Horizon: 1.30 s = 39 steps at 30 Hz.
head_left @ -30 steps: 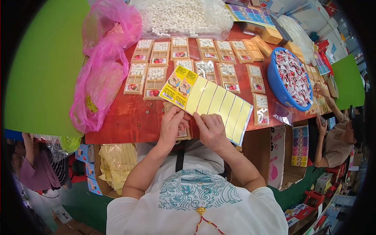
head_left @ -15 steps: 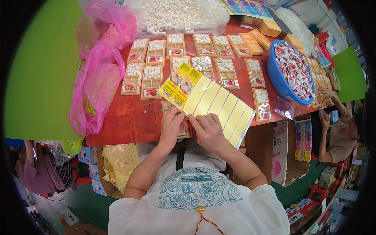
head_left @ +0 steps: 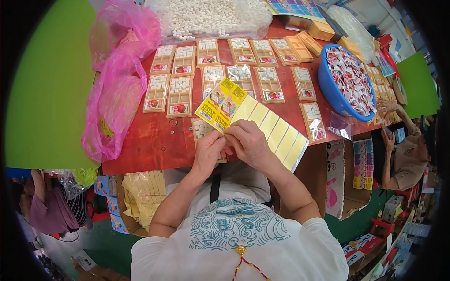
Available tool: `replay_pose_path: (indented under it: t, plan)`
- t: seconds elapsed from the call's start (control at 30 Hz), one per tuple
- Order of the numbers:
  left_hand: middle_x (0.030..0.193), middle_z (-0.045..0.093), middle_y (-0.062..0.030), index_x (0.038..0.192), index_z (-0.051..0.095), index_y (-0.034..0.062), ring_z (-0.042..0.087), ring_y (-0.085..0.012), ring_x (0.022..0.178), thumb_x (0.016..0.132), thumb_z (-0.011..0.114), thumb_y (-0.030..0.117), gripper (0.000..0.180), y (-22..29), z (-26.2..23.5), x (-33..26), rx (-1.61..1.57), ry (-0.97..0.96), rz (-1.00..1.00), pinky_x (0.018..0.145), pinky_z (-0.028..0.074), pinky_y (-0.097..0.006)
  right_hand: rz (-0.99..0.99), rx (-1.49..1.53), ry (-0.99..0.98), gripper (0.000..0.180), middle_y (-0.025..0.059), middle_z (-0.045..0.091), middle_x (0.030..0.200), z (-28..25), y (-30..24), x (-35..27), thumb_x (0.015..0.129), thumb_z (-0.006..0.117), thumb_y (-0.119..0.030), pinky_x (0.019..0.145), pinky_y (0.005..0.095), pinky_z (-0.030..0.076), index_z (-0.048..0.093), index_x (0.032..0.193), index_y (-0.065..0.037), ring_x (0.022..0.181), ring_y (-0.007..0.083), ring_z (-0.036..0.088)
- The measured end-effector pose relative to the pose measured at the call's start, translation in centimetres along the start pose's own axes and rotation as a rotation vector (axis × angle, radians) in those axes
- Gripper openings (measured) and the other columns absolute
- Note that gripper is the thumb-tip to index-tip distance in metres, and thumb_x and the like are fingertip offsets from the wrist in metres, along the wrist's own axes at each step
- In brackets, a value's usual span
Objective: Packaging small white blocks into plastic trays and applying decorative paper labels.
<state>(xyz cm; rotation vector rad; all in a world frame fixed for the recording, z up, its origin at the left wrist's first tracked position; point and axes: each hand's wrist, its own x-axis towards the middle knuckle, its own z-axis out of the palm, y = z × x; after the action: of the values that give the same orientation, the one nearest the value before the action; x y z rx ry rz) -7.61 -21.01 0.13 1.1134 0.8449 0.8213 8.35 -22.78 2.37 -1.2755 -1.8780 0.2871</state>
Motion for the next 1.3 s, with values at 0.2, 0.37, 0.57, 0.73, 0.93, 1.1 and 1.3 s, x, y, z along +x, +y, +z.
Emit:
replay_pose_path:
  t: [0.2, 0.37, 0.57, 0.73, 0.93, 1.1, 1.3]
  plan:
    - [0.080, 0.066, -0.0060, 0.100, 0.061, -0.0008, 0.062, -0.0098, 0.070, 0.097, 0.047, 0.012, 0.020, 0.1, -0.3, 0.3, 0.021, -0.066, -0.025, 0.060, 0.049, -0.023, -0.072, -0.031, -0.167, 0.011, 0.0089, 0.058, 0.082, -1.5, -0.1, 1.1, 0.076, 0.068, -0.002, 0.071, 0.0360, 0.048, 0.063, 0.086, -0.004, 0.078, 0.0277, 0.059]
    - [0.079, 0.066, -0.0061, 0.098, 0.062, -0.0021, 0.063, -0.0103, 0.068, 0.096, 0.048, 0.011, 0.019, 0.4, -0.3, 0.3, 0.106, -0.065, -0.012, 0.059, 0.050, -0.023, -0.145, -0.133, -0.194, 0.011, 0.0088, 0.054, 0.077, -1.6, -0.3, 1.4, 0.074, 0.068, -0.002, 0.070, 0.0363, 0.047, 0.059, 0.081, -0.005, 0.075, 0.0272, 0.057]
    - [0.077, 0.066, -0.0063, 0.097, 0.062, -0.0023, 0.064, -0.0113, 0.068, 0.096, 0.049, 0.012, 0.019, 0.6, -0.2, 0.6, 0.105, -0.065, 0.034, 0.060, 0.051, -0.023, -0.012, 0.005, -0.112, 0.008, 0.0113, 0.056, 0.078, -1.1, -0.3, 1.2, 0.080, 0.065, -0.001, 0.062, 0.0385, 0.049, 0.059, 0.084, -0.003, 0.069, 0.0305, 0.060]
    - [0.077, 0.065, -0.0058, 0.095, 0.063, -0.0018, 0.064, -0.0121, 0.068, 0.096, 0.050, 0.012, 0.019, -0.4, -0.5, 0.8, -0.010, -0.085, -0.027, 0.061, 0.052, -0.024, 0.111, 0.155, -0.162, 0.005, 0.0127, 0.060, 0.078, -1.4, 0.4, 1.3, 0.082, 0.064, 0.000, 0.062, 0.0363, 0.049, 0.061, 0.086, -0.001, 0.070, 0.0308, 0.063]
    - [0.077, 0.065, -0.0076, 0.092, 0.062, -0.0026, 0.064, -0.0134, 0.068, 0.095, 0.050, 0.012, 0.020, 0.0, -0.7, 0.9, -0.036, -0.117, -0.043, 0.061, 0.052, -0.025, 0.126, 0.211, -0.198, 0.005, 0.0136, 0.060, 0.078, -1.4, 1.3, 1.7, 0.081, 0.065, -0.002, 0.062, 0.0364, 0.050, 0.062, 0.086, -0.001, 0.072, 0.0313, 0.063]
    - [0.077, 0.065, -0.0078, 0.092, 0.062, -0.0033, 0.064, -0.0141, 0.069, 0.094, 0.050, 0.012, 0.020, 0.0, -1.1, 0.8, -0.062, -0.132, -0.027, 0.064, 0.052, -0.026, 0.105, 0.200, -0.222, 0.007, 0.0128, 0.062, 0.080, -1.6, 0.9, 1.8, 0.081, 0.066, -0.001, 0.063, 0.0345, 0.050, 0.063, 0.088, 0.000, 0.073, 0.0293, 0.064]
    - [0.085, 0.066, -0.0078, 0.100, 0.062, -0.0051, 0.064, -0.0133, 0.077, 0.092, 0.049, 0.009, 0.021, 0.2, -1.2, 0.5, -0.033, -0.144, 0.063, 0.070, 0.052, -0.026, 0.057, 0.160, -0.244, 0.008, 0.0126, 0.061, 0.079, -2.1, 0.3, 2.2, 0.081, 0.066, 0.000, 0.062, 0.0354, 0.049, 0.061, 0.087, -0.001, 0.072, 0.0293, 0.063]
